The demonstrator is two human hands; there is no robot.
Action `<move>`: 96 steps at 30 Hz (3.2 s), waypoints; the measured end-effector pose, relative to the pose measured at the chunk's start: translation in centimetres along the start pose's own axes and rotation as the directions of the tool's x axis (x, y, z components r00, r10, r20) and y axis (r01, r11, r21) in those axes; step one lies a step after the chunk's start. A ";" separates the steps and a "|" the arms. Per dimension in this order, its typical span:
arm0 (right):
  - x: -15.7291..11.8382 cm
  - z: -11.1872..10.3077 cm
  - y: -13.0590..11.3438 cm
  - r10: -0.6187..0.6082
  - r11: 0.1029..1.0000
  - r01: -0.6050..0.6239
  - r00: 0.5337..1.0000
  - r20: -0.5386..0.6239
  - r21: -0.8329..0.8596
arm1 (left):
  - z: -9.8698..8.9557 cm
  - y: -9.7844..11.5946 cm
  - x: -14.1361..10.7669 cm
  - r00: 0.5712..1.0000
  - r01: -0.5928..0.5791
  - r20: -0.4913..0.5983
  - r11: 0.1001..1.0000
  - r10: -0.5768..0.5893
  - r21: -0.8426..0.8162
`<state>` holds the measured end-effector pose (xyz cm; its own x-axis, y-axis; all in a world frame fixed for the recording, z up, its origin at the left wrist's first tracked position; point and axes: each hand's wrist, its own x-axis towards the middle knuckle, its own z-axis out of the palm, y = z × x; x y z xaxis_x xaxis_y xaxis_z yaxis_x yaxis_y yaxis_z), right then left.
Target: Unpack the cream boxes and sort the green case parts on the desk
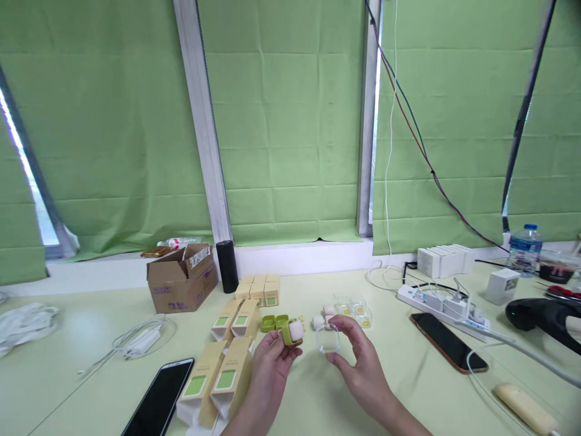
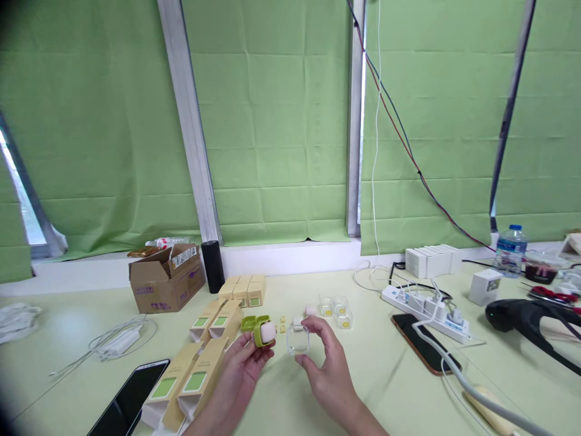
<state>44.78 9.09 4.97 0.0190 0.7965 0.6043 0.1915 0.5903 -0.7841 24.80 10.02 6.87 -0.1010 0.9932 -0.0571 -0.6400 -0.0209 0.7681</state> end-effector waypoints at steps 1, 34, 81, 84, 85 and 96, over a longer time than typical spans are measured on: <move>0.2 -0.1 0.1 -0.003 1.000 0.003 1.000 -0.013 0.009 | -0.1 -0.1 0.1 1.000 0.022 -0.013 1.000 -0.022 0.000; 2.9 -4.4 7.8 -0.185 0.415 0.074 0.983 -0.004 -0.907 | 0.0 -0.5 0.2 0.999 0.054 0.001 0.997 -0.054 0.047; -0.3 1.8 -0.1 0.044 0.997 -0.057 0.980 0.196 0.059 | 1.1 -1.0 -1.7 0.966 0.208 0.139 0.976 -0.216 0.069; -0.4 2.2 -0.3 0.117 0.976 -0.152 0.970 0.211 0.159 | 1.2 -1.3 -1.9 0.952 0.222 0.193 0.970 -0.238 0.101; -0.4 2.1 -0.3 0.131 0.970 -0.170 0.968 0.213 0.175 | 1.3 -1.3 -2.0 0.946 0.226 0.210 0.968 -0.246 0.111; 0.1 1.2 -1.6 0.087 0.858 -0.202 0.963 0.254 0.472 | 1.1 -2.5 -1.6 0.928 0.063 0.323 0.931 -0.187 0.358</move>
<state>43.34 8.35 6.10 -0.2147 0.8518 0.4779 -0.3027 0.4072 -0.8617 27.40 8.59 5.79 0.2716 0.9624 0.0095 -0.3294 0.0837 0.9405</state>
